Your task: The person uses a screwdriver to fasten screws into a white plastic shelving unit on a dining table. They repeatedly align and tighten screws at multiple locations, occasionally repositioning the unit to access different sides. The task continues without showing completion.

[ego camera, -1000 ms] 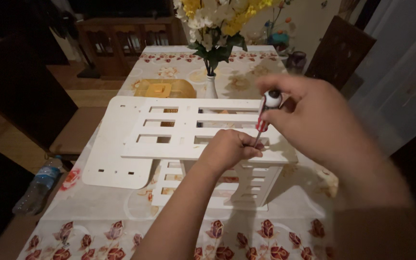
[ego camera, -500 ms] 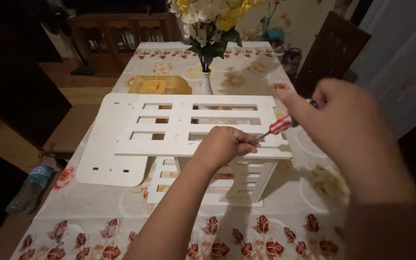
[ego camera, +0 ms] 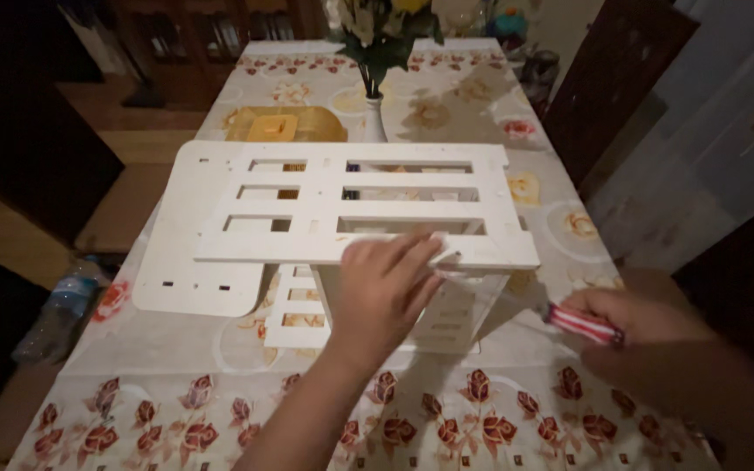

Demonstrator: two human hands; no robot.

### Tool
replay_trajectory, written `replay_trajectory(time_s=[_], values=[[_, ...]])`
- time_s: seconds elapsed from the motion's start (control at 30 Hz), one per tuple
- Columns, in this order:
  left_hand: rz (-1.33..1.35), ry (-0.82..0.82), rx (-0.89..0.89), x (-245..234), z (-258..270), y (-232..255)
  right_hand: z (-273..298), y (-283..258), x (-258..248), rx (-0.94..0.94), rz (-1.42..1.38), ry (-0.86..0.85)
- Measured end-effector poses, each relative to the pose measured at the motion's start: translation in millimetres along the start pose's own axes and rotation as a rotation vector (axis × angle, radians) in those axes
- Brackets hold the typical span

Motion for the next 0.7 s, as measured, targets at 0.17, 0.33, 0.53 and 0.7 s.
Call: replay_trajectory(time_s=[0.17,0.33,0.53,0.7], values=[[0.111,-0.257,-0.084,4,120,17,-89,127,51,-0.071,-0.008,0.030],[0.200,-0.440,-0.383,32,203,36,-146,223,158,-0.189,-0.241,0.028],[0.614,-0.630,-1.252,64,216,39,-156,225,238,-0.393,-0.027,0.204],[0.168,-0.645,-0.507,76,237,32,-145,206,235,-0.317,0.133,0.125]])
Point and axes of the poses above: each hand's wrist, its own z-axis away from the middle knuckle, its own x-axis out of the palm, y = z × x, the point moved 1 cm from there along -z, towards the middle knuckle, and after that the axes turned 8 degrees about -z, right-handed, at the moved point
